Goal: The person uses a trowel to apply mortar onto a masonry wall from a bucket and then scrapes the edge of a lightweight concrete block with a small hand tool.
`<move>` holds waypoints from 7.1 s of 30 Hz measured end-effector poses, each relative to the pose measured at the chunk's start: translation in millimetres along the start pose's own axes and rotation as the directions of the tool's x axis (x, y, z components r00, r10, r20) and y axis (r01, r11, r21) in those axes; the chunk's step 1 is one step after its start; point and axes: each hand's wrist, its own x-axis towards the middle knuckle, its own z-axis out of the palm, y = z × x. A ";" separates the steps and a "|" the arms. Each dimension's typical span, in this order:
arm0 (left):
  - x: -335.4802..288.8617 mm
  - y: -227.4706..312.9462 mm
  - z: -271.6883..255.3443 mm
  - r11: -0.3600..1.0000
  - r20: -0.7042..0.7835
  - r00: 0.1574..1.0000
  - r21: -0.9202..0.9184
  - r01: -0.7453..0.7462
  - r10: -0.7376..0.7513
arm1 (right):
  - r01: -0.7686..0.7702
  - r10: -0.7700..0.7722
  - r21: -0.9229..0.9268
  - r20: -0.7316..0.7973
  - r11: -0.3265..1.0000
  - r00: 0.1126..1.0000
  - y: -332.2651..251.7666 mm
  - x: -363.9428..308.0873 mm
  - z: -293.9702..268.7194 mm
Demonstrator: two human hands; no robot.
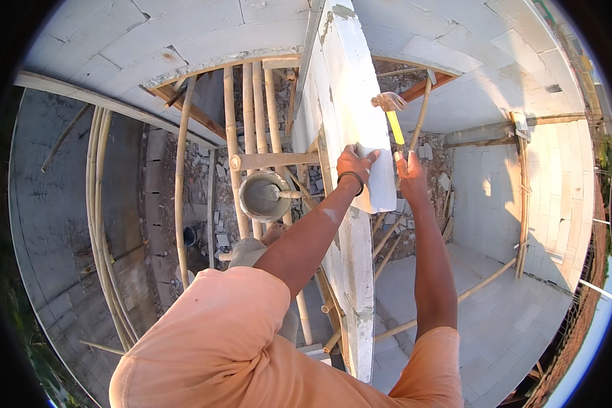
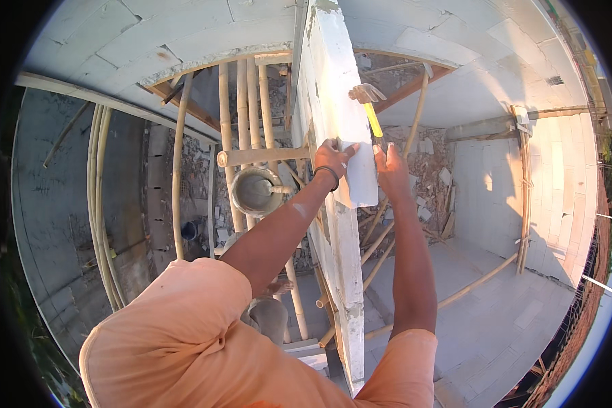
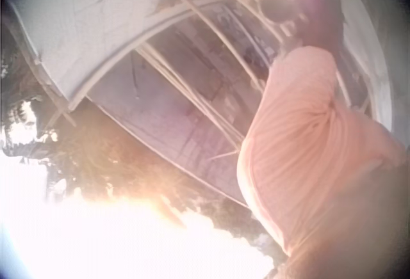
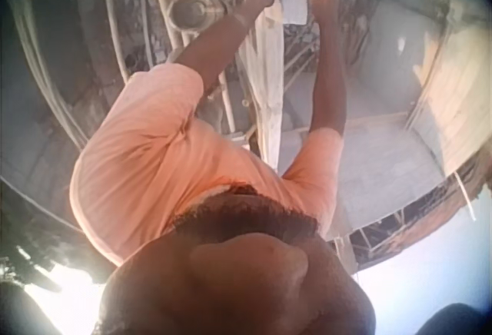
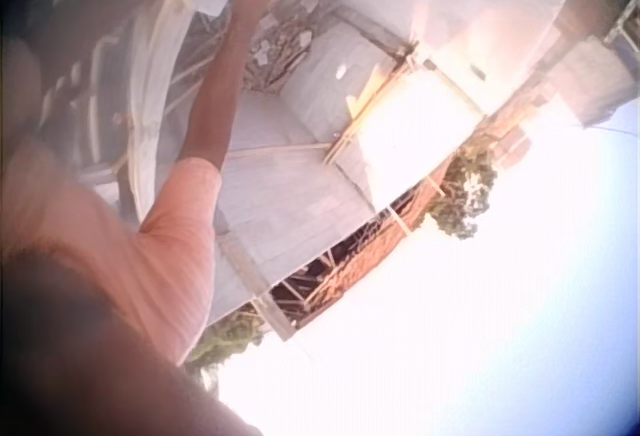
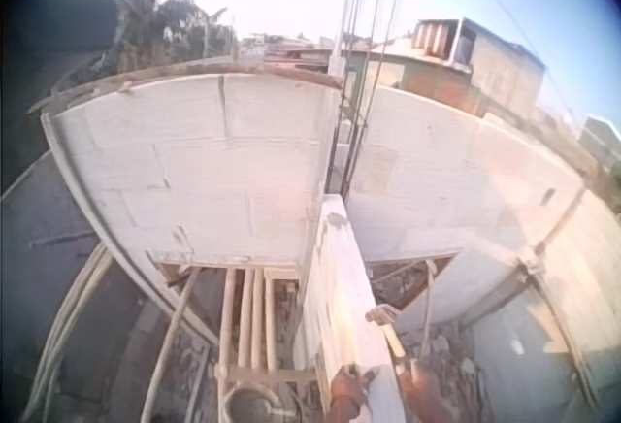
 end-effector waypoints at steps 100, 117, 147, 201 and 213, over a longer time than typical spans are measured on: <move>-421.0 -333.3 -254.4 0.639 0.489 0.545 0.760 0.116 -0.681 | -0.635 0.646 0.595 0.240 0.493 0.725 18.2 -837.7 50.3; -392.2 -321.6 -229.8 0.374 0.366 0.260 0.927 -0.020 -0.894 | -0.798 0.887 0.600 0.333 0.063 0.320 -25.8 -880.2 92.8; -383.9 -357.2 -234.2 -0.073 0.349 0.510 0.768 -0.637 -0.786 | -0.627 0.820 0.601 0.561 -0.496 -0.112 -32.4 -976.8 199.2; -524.7 -426.3 -98.9 -0.552 0.029 0.760 0.669 -0.497 -0.650 | -0.812 0.780 0.400 -0.292 -0.425 -0.553 185.1 -1391.0 356.6; -358.9 -423.6 -233.0 0.442 0.084 0.621 0.776 0.450 -0.779 | -0.495 0.770 0.659 0.637 -0.566 -0.033 55.3 -1134.3 412.7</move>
